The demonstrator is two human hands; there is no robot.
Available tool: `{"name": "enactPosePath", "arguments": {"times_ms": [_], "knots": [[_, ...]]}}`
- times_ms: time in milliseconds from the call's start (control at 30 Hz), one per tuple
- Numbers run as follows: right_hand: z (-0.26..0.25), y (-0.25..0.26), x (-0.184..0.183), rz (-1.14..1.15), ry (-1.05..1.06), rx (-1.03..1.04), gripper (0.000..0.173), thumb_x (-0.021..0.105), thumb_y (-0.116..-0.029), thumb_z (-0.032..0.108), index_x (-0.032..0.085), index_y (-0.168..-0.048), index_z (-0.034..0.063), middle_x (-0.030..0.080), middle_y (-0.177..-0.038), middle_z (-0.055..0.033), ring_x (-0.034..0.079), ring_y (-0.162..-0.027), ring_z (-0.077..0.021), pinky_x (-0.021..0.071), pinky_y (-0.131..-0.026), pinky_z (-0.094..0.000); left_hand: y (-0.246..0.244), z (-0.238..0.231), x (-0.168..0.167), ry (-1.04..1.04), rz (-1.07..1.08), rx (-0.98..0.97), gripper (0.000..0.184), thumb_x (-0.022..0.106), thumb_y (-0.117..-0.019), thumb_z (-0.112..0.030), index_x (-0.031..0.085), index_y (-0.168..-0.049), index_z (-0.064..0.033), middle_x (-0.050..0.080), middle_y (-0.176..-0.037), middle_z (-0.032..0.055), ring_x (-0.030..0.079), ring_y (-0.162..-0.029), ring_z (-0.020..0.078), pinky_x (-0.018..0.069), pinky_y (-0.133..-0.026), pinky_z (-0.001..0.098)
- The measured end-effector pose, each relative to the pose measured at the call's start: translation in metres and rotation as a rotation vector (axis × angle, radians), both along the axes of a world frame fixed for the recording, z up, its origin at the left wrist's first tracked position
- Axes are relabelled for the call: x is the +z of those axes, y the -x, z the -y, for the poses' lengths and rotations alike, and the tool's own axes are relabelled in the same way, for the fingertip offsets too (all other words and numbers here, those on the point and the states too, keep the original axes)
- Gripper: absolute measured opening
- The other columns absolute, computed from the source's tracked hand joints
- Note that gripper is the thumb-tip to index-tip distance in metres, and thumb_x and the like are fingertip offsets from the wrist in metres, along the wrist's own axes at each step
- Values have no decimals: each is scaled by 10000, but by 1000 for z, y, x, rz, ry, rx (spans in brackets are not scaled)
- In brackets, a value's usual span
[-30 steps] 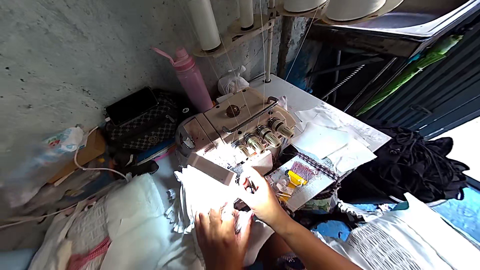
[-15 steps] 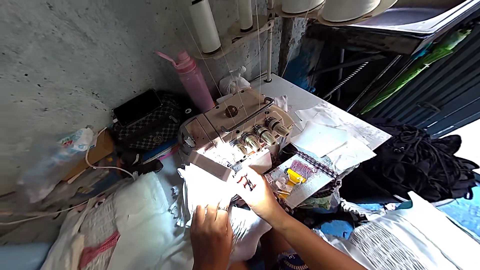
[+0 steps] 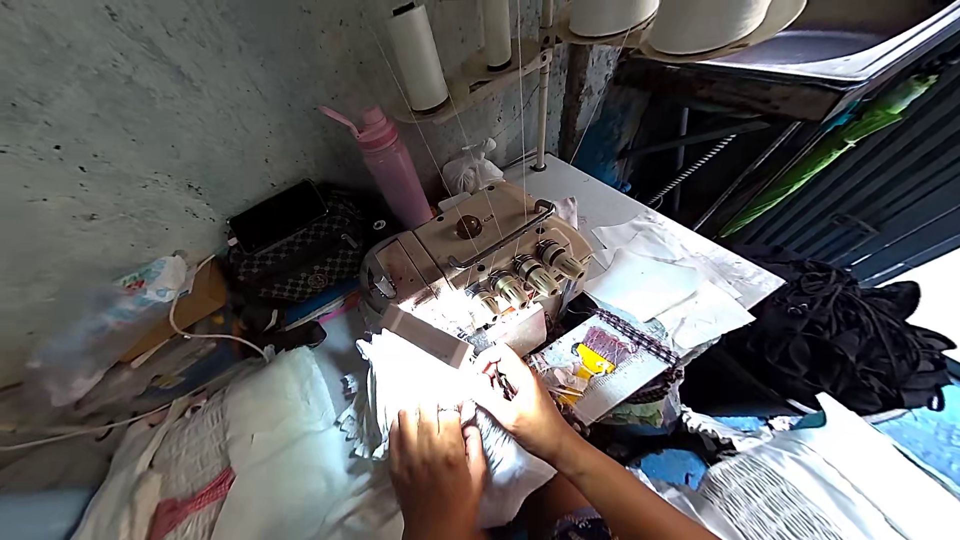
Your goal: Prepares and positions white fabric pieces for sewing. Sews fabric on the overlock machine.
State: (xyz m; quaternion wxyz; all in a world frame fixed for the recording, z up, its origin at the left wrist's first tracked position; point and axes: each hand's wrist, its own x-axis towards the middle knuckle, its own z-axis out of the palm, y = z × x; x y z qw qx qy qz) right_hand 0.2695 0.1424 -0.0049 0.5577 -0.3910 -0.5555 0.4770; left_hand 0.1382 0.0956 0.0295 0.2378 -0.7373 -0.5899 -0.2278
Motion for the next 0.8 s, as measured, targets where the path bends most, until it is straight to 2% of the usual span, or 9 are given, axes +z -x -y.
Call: {"name": "enactPosePath", "arguments": {"times_ms": [100, 200, 267, 333, 433, 533, 667, 800], "knots": [[-1, -3, -3, -27, -33, 30, 178, 659, -900, 100, 578, -1043, 30, 572, -862, 51, 517, -720, 53, 439, -640, -98, 3, 3, 1, 10, 32, -6, 188, 556, -793, -127, 674, -684, -30, 673, -768, 153, 674, -775, 368, 538, -666, 453], [1, -2, -1, -7, -41, -16, 165, 668, -880, 106, 599, -1016, 40, 583, -839, 53, 508, -684, 58, 424, -604, -97, 11, 8, 6, 71, 38, -63, 171, 549, -795, -58, 675, -683, -26, 708, -814, 155, 692, -786, 365, 551, -643, 435], [4, 1, -1, 16, -90, -75, 116, 674, -867, 103, 671, -958, 32, 617, -869, 24, 523, -713, 62, 434, -631, -85, 14, 9, 6, 64, 19, -95, 190, 536, -810, -45, 706, -726, -35, 719, -825, 138, 694, -778, 346, 547, -627, 408], [5, 3, -3, 60, -162, -128, 112, 683, -855, 112, 750, -908, 39, 618, -916, -9, 545, -767, 58, 460, -668, -70, 14, 7, 1, 20, 29, -114, 241, 525, -836, -40, 765, -818, -57, 725, -846, 105, 673, -764, 301, 528, -624, 364], [5, 2, -6, 205, -191, -189, 137, 676, -869, 196, 786, -877, 115, 607, -888, 15, 524, -720, 38, 441, -611, -116, 11, 6, -4, -10, 54, -135, 265, 534, -854, -35, 790, -900, -83, 741, -932, 77, 673, -791, 254, 538, -649, 316], [7, 0, -8, 305, -186, -244, 157, 669, -879, 251, 785, -885, 145, 635, -873, 31, 583, -748, 0, 494, -626, -182, 7, 7, -3, -7, 45, -122, 224, 566, -845, -24, 782, -883, -69, 736, -949, 88, 681, -793, 246, 547, -634, 294], [9, 2, -7, 355, -166, -278, 169, 662, -873, 278, 787, -887, 165, 639, -855, 53, 594, -748, -2, 500, -620, -196, 7, 8, 2, 43, 46, -132, 261, 559, -837, -2, 801, -915, -61, 764, -941, 76, 686, -807, 247, 541, -673, 300], [9, 0, -6, 355, -150, -296, 174, 659, -869, 273, 789, -876, 156, 647, -834, 45, 606, -745, -11, 507, -617, -206, 6, 5, 7, 86, 67, -153, 248, 566, -842, 7, 801, -891, -57, 769, -919, 84, 694, -780, 244, 542, -654, 301]]}}
